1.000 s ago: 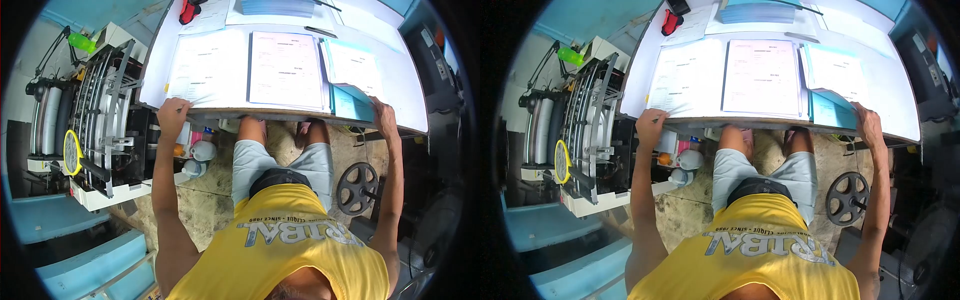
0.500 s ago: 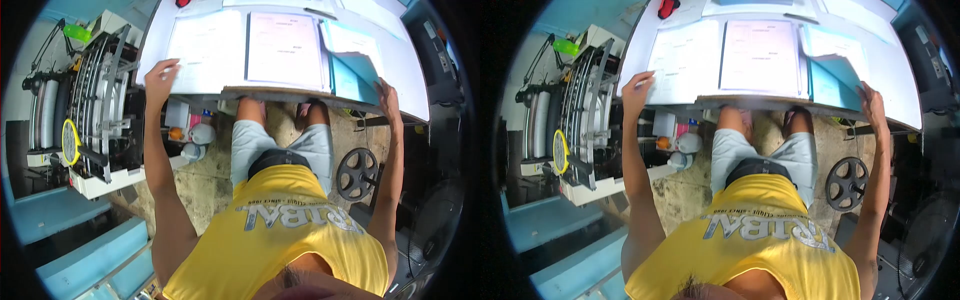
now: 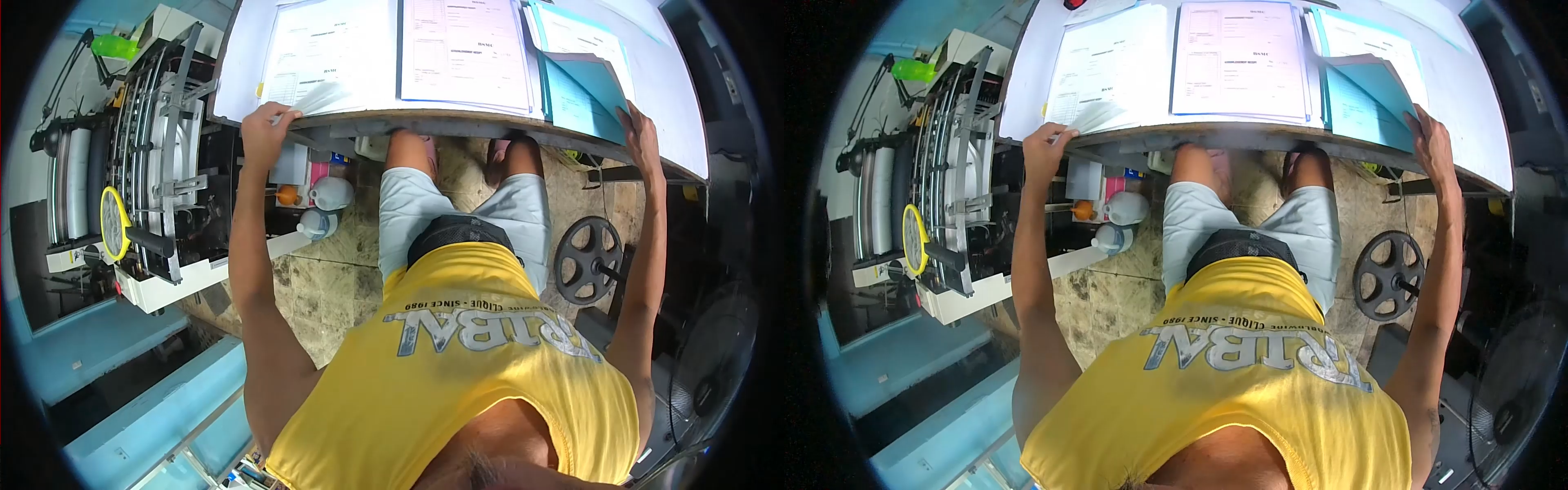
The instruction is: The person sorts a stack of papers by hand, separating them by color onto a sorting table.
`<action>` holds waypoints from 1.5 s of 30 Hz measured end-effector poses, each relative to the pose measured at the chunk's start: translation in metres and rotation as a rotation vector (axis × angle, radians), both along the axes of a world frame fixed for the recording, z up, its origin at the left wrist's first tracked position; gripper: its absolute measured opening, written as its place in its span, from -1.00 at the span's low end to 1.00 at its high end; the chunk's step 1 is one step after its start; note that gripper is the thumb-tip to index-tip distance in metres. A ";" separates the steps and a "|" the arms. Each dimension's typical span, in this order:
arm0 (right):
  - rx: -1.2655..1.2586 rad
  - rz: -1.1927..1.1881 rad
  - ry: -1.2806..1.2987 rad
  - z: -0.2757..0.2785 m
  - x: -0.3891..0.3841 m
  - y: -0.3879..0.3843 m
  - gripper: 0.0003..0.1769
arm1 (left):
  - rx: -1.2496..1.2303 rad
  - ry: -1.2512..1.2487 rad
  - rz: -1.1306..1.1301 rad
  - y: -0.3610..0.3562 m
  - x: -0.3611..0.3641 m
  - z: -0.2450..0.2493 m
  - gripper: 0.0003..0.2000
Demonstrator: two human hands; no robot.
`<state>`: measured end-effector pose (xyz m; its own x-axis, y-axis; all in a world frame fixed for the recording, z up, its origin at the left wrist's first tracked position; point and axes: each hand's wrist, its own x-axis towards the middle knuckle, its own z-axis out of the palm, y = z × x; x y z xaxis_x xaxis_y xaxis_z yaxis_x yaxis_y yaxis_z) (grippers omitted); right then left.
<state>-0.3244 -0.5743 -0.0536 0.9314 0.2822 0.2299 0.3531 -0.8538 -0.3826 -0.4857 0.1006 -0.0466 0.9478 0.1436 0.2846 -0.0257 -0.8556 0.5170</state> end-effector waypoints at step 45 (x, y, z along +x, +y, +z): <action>-0.185 0.324 -0.413 0.031 0.010 0.245 -0.58 | 0.585 -0.488 -0.610 -0.241 0.076 -0.050 -0.85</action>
<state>-0.3141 -0.3292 -0.0222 0.6332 0.6096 0.4769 0.6976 -0.7164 -0.0107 -0.4096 -0.1408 -0.0971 0.5711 -0.6216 0.5362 -0.6482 -0.7423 -0.1701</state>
